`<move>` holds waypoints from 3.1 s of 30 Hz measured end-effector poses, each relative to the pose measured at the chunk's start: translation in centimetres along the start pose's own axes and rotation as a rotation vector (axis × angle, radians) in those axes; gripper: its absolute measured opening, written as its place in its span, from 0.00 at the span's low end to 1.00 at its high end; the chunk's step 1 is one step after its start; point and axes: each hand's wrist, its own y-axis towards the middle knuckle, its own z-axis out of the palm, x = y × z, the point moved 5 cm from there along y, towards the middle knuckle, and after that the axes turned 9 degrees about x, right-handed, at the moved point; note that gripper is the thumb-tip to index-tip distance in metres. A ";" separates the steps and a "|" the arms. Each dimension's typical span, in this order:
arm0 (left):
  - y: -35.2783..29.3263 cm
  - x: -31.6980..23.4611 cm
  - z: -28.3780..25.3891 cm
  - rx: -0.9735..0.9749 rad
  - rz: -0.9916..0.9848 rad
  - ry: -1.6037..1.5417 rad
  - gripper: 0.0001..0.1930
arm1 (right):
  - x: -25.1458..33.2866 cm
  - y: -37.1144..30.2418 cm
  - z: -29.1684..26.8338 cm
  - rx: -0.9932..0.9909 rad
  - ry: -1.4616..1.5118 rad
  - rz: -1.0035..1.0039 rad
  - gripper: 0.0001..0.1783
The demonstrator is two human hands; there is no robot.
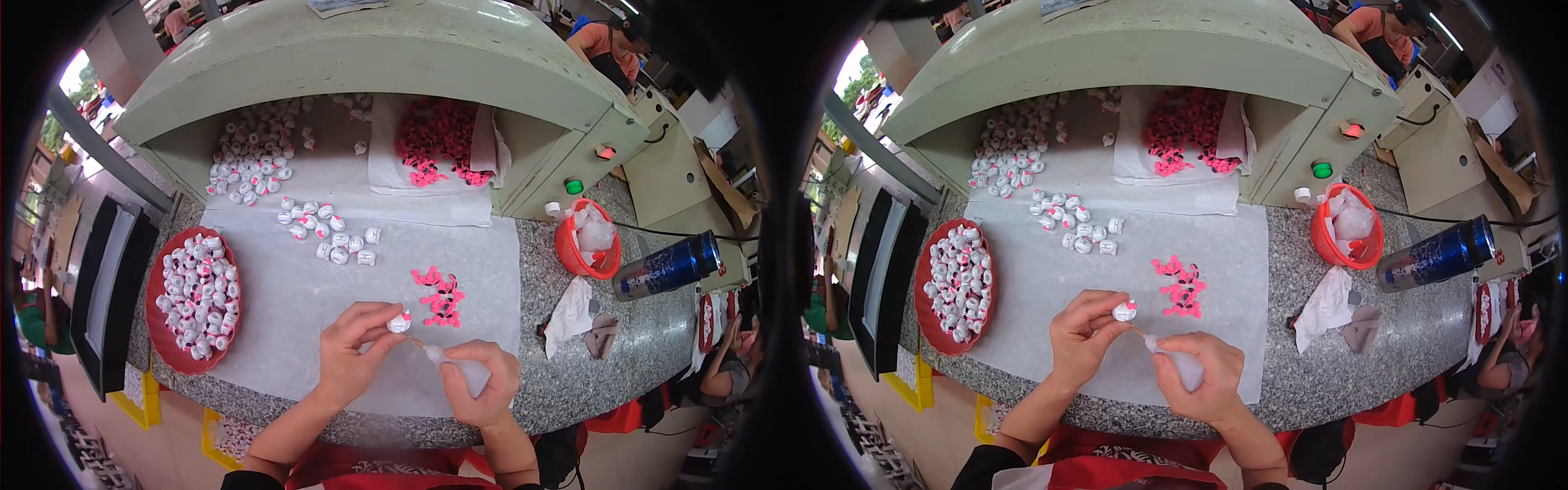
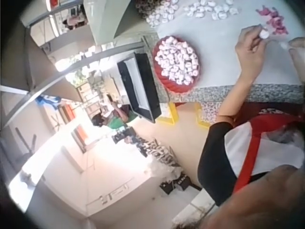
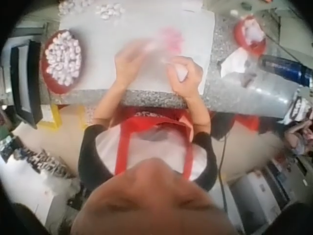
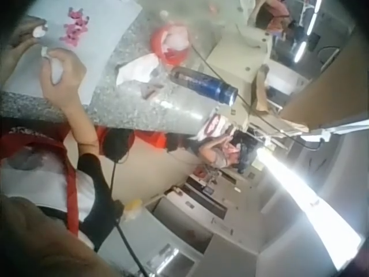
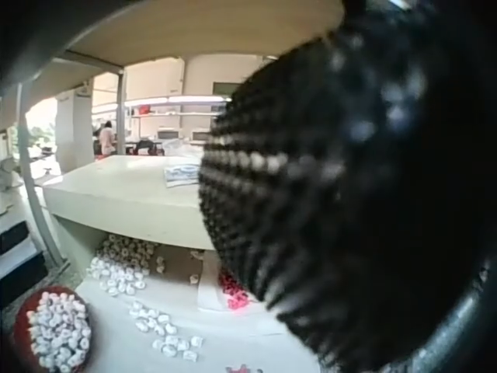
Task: Assembling small pink and white plastic toy components at a factory workstation.
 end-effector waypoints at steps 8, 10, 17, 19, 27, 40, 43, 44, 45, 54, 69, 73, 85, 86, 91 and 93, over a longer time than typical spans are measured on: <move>0.0 1.2 -0.1 0.004 -0.184 -0.321 0.18 | -0.4 -0.1 -0.3 -0.035 0.015 0.045 0.10; 0.0 1.2 -0.1 0.008 -0.204 -0.327 0.18 | -0.3 -0.1 -0.3 -0.033 0.018 0.047 0.10; 0.0 1.5 -0.2 0.021 -0.271 -0.380 0.18 | -0.5 -0.1 -0.3 -0.037 0.029 0.051 0.09; 0.0 1.6 -0.3 0.016 -0.277 -0.423 0.18 | -0.3 0.0 -0.4 -0.046 -0.006 0.021 0.08; 0.0 1.8 -0.3 0.010 -0.282 -0.444 0.18 | -0.4 -0.1 -0.5 -0.008 0.024 0.063 0.09; 0.2 2.3 -1.0 -0.083 -0.283 -0.422 0.18 | -6.3 -0.1 -0.4 -0.043 0.535 0.780 0.07; 0.4 2.2 -1.7 -0.126 -0.249 -0.432 0.18 | -8.1 -0.3 1.2 0.113 -0.079 0.553 0.09; 0.3 2.2 -2.1 -0.157 -0.232 -0.436 0.18 | -7.9 -0.3 1.8 0.118 -0.080 0.551 0.09; 0.4 2.1 -2.2 -0.161 -0.231 -0.438 0.18 | -7.5 -0.2 2.5 0.180 -0.244 0.523 0.10; 0.4 2.0 -2.2 -0.191 -0.250 -0.448 0.18 | -7.7 0.2 2.2 0.150 -0.008 0.563 0.06; -0.2 2.4 0.4 -0.029 -0.278 -0.332 0.18 | -6.7 -0.5 1.8 0.277 0.601 0.666 0.07; 0.1 2.3 -0.1 -0.055 -0.259 -0.317 0.18 | -7.2 -0.6 2.8 0.354 0.092 0.521 0.07; 0.5 1.6 -2.6 -0.205 -0.198 -0.333 0.18 | -7.4 -0.5 3.6 0.401 -0.371 0.459 0.09; 0.5 1.7 -2.4 -0.182 -0.217 -0.324 0.18 | -7.1 -0.4 3.6 0.393 -0.369 0.438 0.08; -0.1 2.2 -0.2 -0.048 -0.249 -0.298 0.18 | -5.4 -0.2 2.4 0.281 0.322 0.523 0.05; -0.5 2.5 0.4 -0.004 -0.248 -0.294 0.18 | -4.9 0.1 2.8 0.286 0.306 0.467 0.06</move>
